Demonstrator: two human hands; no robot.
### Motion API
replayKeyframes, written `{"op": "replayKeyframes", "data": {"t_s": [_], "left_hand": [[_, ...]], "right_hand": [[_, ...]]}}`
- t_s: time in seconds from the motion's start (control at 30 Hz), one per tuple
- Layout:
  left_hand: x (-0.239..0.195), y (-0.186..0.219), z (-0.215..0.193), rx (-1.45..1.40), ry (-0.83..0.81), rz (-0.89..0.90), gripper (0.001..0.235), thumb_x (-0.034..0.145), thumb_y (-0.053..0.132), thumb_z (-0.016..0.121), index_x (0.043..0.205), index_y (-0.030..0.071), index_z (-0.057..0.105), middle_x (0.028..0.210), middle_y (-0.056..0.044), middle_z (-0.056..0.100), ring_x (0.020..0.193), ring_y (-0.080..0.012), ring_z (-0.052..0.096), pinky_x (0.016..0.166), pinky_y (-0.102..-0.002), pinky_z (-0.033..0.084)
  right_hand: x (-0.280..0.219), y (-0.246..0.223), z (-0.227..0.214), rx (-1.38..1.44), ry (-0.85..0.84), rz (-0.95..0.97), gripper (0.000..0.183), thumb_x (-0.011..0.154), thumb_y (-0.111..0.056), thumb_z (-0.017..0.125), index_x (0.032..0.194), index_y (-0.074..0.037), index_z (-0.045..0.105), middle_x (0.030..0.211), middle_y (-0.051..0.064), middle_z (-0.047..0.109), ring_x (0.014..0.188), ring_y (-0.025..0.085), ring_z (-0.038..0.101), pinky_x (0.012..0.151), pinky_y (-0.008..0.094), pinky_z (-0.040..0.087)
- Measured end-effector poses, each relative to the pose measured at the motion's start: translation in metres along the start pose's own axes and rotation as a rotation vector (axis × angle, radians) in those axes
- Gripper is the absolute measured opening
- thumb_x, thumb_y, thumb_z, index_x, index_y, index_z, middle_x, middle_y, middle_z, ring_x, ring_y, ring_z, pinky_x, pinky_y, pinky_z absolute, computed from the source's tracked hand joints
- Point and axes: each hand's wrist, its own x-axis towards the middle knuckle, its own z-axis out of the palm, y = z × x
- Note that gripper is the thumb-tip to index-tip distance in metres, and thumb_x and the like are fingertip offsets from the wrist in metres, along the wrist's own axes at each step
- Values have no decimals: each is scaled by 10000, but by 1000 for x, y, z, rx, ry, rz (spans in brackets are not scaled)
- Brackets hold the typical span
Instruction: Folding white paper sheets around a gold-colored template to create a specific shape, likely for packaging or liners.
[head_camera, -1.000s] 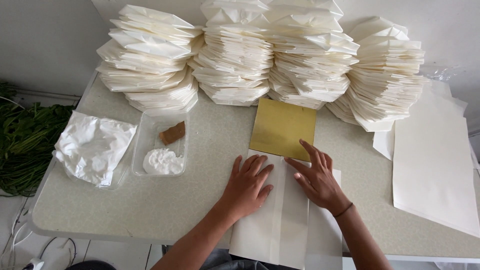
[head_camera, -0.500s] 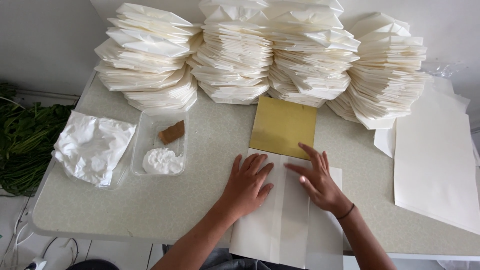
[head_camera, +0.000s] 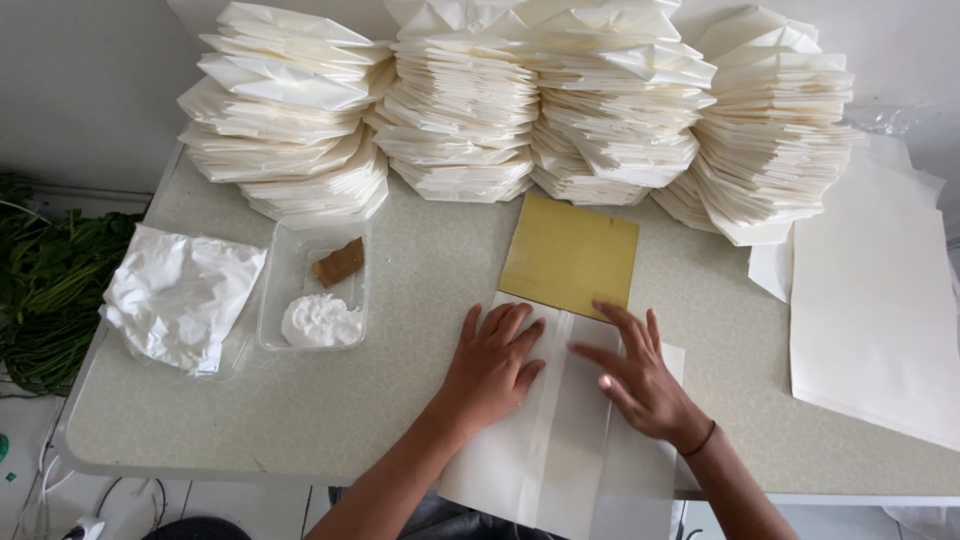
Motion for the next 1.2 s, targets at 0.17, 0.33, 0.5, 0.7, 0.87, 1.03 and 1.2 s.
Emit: {"op": "replayKeyframes", "data": {"t_s": [0.17, 0.33, 0.5, 0.7, 0.87, 1.03, 1.2], "left_hand": [[8, 3, -25, -74, -305, -88, 452, 1039, 193, 477, 1483, 133, 542, 1485, -126, 463, 1435, -331, 404, 1171, -661, 224], [8, 0, -23, -61, -310, -77, 463, 1056, 162, 427, 1511, 145, 512, 1472, -106, 480, 1420, -309, 433, 1172, -625, 233], [9, -1, -25, -25, -322, -74, 436, 1070, 217, 431, 1489, 150, 530, 1462, -81, 497, 1406, -291, 451, 1166, -603, 251], [11, 0, -31, -54, -354, -88, 435, 1076, 215, 440, 1497, 147, 525, 1462, -77, 492, 1405, -306, 444, 1171, -601, 242], [11, -1, -25, -40, -358, -91, 436, 1076, 226, 446, 1500, 163, 524, 1467, -67, 486, 1411, -294, 438, 1177, -596, 236], [7, -7, -16, -28, -349, -91, 433, 1080, 248, 450, 1497, 164, 530, 1468, -70, 489, 1419, -295, 438, 1175, -586, 243], [11, -3, -22, -40, -329, -88, 421, 1076, 255, 472, 1479, 161, 550, 1451, -76, 502, 1401, -305, 455, 1168, -595, 251]], "right_hand": [[16, 29, 15, -254, 26, 125, 548, 1023, -588, 286, 1399, -378, 626, 1665, 130, 236, 1559, 384, 175, 1142, 772, -39], [12, 23, 15, -279, -11, 51, 501, 1010, -593, 314, 1347, -456, 658, 1663, 115, 238, 1564, 372, 162, 1146, 753, -79], [-20, -4, 22, -263, -76, -95, 602, 990, -729, 203, 1353, -532, 641, 1671, 85, 243, 1554, 334, 160, 1142, 728, -42], [-9, 9, 21, -235, -61, 109, 661, 974, -708, 156, 1474, -500, 535, 1666, 111, 203, 1563, 355, 124, 1156, 722, -33], [2, 19, 19, -336, -18, 112, 573, 1010, -668, 229, 1428, -478, 571, 1677, 116, 194, 1563, 384, 145, 1142, 769, -21], [-20, -17, 20, -271, -88, -17, 626, 976, -749, 163, 1375, -557, 605, 1669, 100, 224, 1554, 359, 138, 1135, 739, -21], [-15, 1, 22, -75, -78, 41, 663, 955, -707, 200, 1419, -467, 610, 1681, 126, 211, 1569, 367, 115, 1150, 711, -49]]}}
